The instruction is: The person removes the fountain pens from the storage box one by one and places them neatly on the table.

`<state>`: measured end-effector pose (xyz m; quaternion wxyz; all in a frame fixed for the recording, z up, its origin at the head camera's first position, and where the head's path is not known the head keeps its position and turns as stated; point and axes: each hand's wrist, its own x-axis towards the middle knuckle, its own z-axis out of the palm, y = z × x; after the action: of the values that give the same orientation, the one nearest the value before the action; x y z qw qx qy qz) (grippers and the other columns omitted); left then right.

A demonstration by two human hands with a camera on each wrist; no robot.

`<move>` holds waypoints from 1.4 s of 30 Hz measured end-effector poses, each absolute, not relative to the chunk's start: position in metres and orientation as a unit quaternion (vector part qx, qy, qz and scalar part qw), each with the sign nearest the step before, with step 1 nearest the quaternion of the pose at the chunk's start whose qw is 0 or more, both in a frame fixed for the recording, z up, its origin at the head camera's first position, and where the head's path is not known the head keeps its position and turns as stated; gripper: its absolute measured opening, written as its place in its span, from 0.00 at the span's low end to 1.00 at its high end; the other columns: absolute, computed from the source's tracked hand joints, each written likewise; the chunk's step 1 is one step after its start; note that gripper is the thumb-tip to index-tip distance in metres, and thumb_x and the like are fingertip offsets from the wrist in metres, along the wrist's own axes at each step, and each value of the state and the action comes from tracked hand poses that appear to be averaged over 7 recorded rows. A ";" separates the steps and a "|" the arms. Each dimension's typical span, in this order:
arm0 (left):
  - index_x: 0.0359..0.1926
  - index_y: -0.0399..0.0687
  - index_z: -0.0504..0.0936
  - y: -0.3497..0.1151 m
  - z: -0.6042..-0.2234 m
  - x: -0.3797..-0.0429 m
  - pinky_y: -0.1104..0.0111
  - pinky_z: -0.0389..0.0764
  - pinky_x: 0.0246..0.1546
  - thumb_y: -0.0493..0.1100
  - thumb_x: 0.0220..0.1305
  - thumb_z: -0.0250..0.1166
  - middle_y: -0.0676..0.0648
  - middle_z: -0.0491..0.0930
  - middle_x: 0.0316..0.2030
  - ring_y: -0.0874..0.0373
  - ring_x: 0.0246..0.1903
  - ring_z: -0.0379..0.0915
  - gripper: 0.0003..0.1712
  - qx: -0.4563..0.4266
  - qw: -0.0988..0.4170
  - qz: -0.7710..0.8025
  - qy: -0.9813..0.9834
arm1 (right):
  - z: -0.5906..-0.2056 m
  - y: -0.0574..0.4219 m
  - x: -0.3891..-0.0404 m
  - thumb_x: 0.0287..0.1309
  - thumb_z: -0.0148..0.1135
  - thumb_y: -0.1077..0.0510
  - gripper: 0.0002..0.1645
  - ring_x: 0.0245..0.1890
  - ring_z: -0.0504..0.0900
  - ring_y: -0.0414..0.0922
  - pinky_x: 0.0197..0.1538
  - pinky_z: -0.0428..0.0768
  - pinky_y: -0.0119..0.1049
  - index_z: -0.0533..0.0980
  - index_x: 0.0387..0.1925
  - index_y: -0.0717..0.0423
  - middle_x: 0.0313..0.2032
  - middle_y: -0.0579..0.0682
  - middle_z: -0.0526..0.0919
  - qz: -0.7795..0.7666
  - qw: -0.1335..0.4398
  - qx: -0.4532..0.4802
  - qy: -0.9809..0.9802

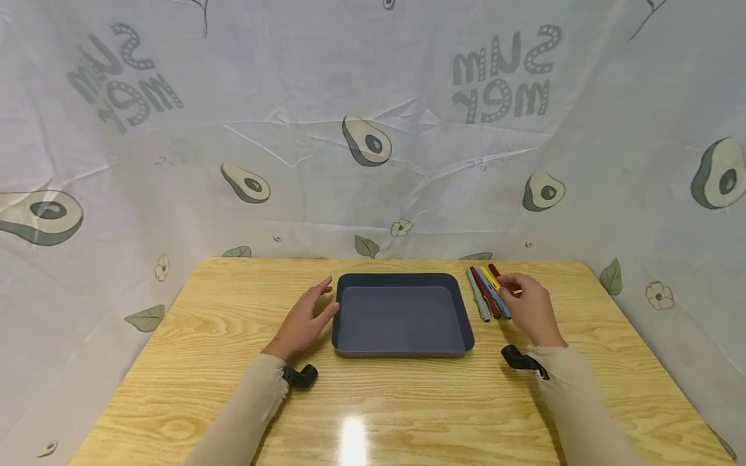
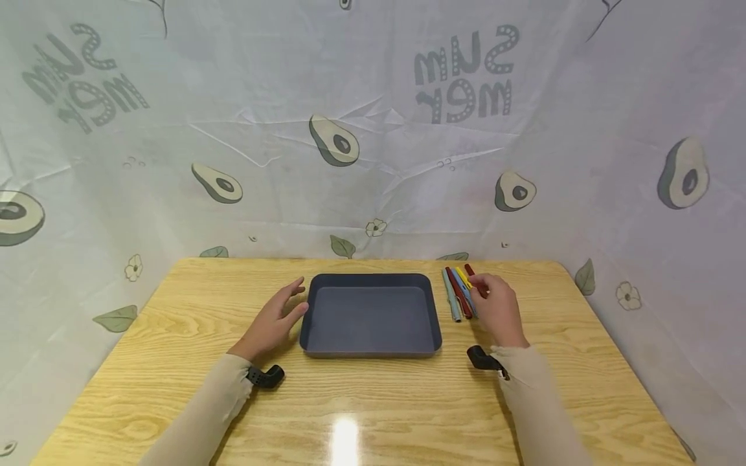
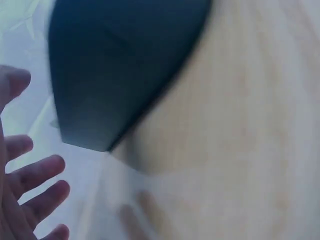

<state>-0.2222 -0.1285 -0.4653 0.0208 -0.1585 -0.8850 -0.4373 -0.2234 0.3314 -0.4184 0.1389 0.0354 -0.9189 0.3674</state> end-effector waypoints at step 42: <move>0.83 0.47 0.53 -0.164 -0.445 -0.226 0.33 0.19 0.71 0.84 0.60 0.54 0.31 0.32 0.81 0.36 0.81 0.24 0.65 -0.020 0.097 -0.127 -0.987 | -0.424 0.314 -0.212 0.63 0.69 0.50 0.52 0.76 0.38 0.79 0.68 0.25 0.80 0.57 0.76 0.73 0.75 0.81 0.46 0.195 0.153 0.003 -0.969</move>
<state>-0.2260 -0.1637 -0.4445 0.0969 -0.0202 -0.9869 -0.1275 -0.2120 0.3141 -0.4245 0.1525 0.0027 -0.9689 0.1947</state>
